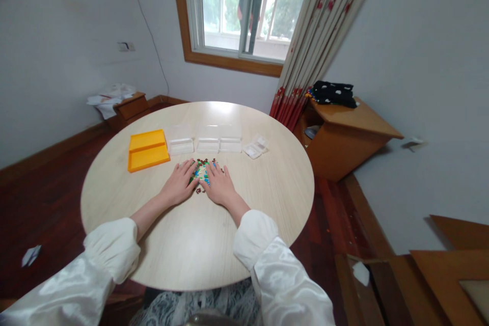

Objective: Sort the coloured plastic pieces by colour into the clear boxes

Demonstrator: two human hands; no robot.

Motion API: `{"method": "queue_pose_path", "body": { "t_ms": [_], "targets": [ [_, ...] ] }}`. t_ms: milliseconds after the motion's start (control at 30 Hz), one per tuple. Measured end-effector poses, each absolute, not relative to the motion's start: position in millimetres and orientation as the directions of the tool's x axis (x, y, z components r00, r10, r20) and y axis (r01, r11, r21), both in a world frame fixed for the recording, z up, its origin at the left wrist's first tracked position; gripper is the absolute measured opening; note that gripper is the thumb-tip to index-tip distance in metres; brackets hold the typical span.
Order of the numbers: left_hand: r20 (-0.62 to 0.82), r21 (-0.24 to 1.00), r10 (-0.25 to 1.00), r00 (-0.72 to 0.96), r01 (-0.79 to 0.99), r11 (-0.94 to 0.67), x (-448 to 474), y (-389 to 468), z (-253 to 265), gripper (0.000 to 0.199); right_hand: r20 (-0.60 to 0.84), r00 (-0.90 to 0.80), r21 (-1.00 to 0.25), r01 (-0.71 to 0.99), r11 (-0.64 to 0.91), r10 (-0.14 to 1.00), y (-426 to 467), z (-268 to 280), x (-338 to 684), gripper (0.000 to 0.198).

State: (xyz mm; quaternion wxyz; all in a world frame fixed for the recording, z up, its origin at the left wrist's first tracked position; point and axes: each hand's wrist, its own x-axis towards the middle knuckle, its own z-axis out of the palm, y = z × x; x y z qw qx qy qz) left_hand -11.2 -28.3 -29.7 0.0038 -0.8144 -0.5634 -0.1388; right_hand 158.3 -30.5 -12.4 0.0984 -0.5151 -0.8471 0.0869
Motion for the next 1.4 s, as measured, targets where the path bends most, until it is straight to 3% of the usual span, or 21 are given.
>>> {"method": "queue_pose_path", "body": {
  "t_ms": [200,400,633,800,1033,1167,1400],
  "targets": [
    [0.177,0.110,0.913,0.369,0.914,-0.391,-10.8,-29.4,-28.6,0.053,0.056,-0.456,-0.252,0.854,0.455,0.888,-29.4,-12.4,158.0,0.059],
    [0.223,0.144,0.920,0.321,0.923,-0.357,-12.3,-29.3,-27.3,0.050,0.111,-0.452,-0.248,0.850,0.465,0.885,-28.5,-10.0,154.6,0.059],
    [0.201,0.133,0.934,0.296,0.936,-0.325,-12.3,-28.3,-29.7,0.051,0.079,-0.443,-0.268,0.853,0.447,0.893,-24.9,-13.7,150.8,0.057],
    [0.259,0.147,0.936,0.237,0.949,-0.281,-15.7,-29.4,-29.7,0.050,0.070,-0.418,-0.288,0.861,0.420,0.906,-28.2,-14.5,158.6,0.063],
    [0.210,0.104,0.943,0.258,0.953,-0.284,-15.2,-30.2,-31.6,0.055,0.068,-0.401,-0.297,0.866,0.402,0.914,-28.9,-10.5,155.0,0.062],
    [0.258,0.081,0.953,0.156,0.980,-0.182,-14.7,-30.0,-30.8,0.057,0.089,-0.422,-0.303,0.851,0.429,0.902,-29.4,-9.1,154.7,0.059],
    [0.237,0.122,0.962,0.136,0.978,-0.169,-15.9,-28.1,-34.2,0.062,0.154,-0.403,-0.293,0.853,0.431,0.902,-35.2,-8.6,160.2,0.060]
  ]
}}
